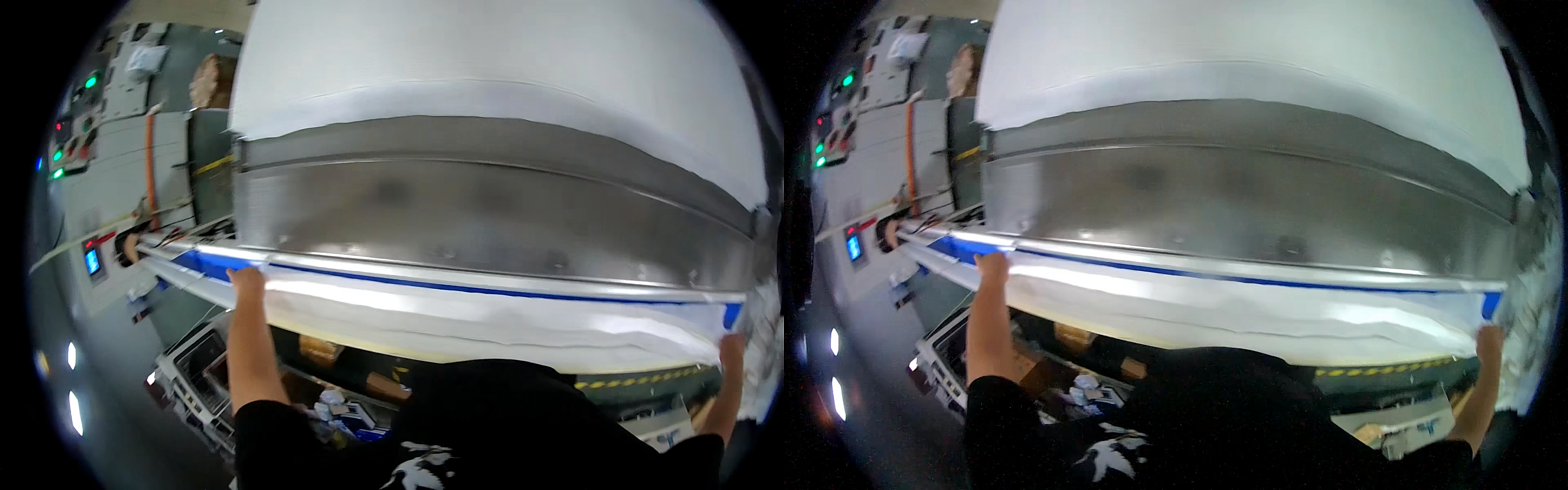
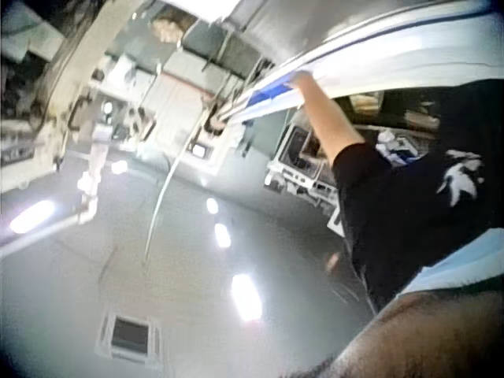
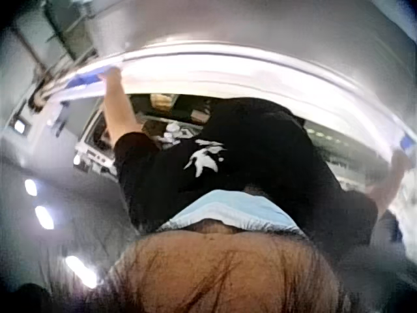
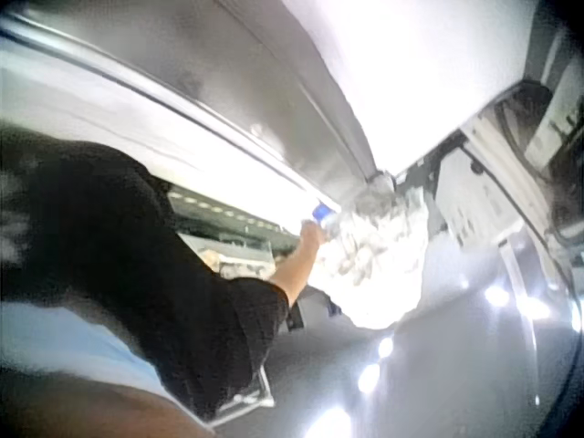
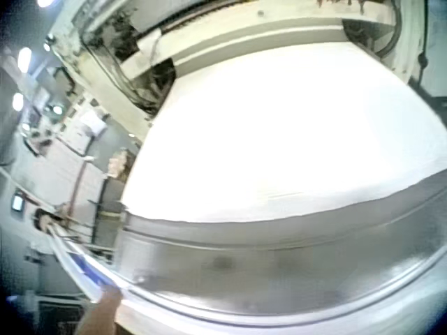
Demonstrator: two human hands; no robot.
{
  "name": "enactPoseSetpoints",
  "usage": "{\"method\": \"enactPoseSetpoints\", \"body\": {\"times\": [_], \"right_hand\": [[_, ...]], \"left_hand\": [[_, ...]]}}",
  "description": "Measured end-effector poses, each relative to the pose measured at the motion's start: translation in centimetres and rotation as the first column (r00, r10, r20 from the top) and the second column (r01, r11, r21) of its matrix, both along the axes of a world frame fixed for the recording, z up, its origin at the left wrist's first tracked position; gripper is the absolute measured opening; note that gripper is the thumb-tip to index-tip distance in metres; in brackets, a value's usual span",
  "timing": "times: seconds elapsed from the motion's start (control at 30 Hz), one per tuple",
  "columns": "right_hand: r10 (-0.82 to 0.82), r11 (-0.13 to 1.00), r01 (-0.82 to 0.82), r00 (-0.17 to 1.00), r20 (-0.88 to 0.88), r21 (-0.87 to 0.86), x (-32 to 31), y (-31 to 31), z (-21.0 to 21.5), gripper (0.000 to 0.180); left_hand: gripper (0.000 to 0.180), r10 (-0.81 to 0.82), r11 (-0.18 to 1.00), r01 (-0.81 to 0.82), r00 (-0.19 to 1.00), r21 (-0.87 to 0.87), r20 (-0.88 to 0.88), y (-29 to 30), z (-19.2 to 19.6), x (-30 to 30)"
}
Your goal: The person repeatedly folds large white paper sheets on a metal table in a factory setting. They align the edges, fold the sheets in half, and place them back on the table, continuing the process for multiple sheets.
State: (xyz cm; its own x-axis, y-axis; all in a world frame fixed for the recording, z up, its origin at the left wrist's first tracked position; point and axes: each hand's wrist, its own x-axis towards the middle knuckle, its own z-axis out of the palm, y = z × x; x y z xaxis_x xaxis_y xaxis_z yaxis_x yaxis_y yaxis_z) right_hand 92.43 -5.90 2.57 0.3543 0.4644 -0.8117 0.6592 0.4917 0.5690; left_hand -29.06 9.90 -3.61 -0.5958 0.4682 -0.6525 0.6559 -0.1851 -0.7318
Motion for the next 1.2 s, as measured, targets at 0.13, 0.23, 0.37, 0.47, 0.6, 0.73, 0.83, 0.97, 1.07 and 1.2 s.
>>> {"method": "enactPoseSetpoints", "body": {"times": [0.13,0.23,0.37,0.47,0.6,0.73,0.83,0.97,1.07,1.2], "right_hand": [[-0.303,0.939,0.32,0.943,-0.136,0.129,-8.3,2.6,-0.1,0.022],[-0.343,0.911,0.394,0.887,-0.31,0.119,-5.9,0.8,-0.3,0.024],[-0.569,0.804,0.592,0.742,-0.355,-0.052,-18.4,8.6,-2.6,0.051],[-0.573,0.791,0.611,0.732,-0.368,-0.015,-20.2,9.3,-0.7,0.047],[-0.562,0.779,0.625,0.733,-0.385,0.052,-19.7,7.6,-1.3,0.034],[-0.379,0.877,0.469,0.81,-0.447,0.106,-21.6,8.4,-2.9,0.022],[-0.291,0.839,0.487,0.778,-0.557,0.242,-25.9,10.9,-5.1,0.018],[-0.217,0.764,0.616,0.526,-0.822,0.193,-41.3,19.5,-3.6,0.016],[-0.081,0.811,0.552,0.431,-0.899,0.192,-51.0,25.8,-3.4,0.017],[-0.033,0.916,0.394,0.262,-0.964,0.076,-69.2,34.1,-3.1,0.017]], "left_hand": [[0.03,0.177,0.895,-0.154,0.984,0.418,-0.017,4.0,5.5,1.2],[0.045,-0.18,0.79,0.083,0.979,0.608,0.1,2.3,1.8,-5.1],[0.045,-0.201,0.713,-0.128,0.905,0.69,0.376,1.2,0.4,-8.0],[0.034,-0.111,0.685,-0.204,0.92,0.7,0.376,4.9,-0.3,6.3],[0.036,-0.136,0.606,-0.324,0.858,0.727,0.495,5.9,-0.3,7.9],[0.037,-0.333,0.512,-0.264,0.816,0.818,0.472,5.5,-2.2,5.9],[0.036,-0.601,0.363,-0.158,0.713,0.918,0.36,6.6,-4.4,5.4],[0.041,-0.562,0.281,-0.143,0.777,0.949,0.284,11.0,-2.8,7.3],[0.038,-0.631,0.206,-0.24,0.709,0.949,0.316,14.4,-4.0,10.2],[0.034,-0.646,0.136,-0.329,0.686,0.934,0.335,14.4,-5.3,10.0]]}}
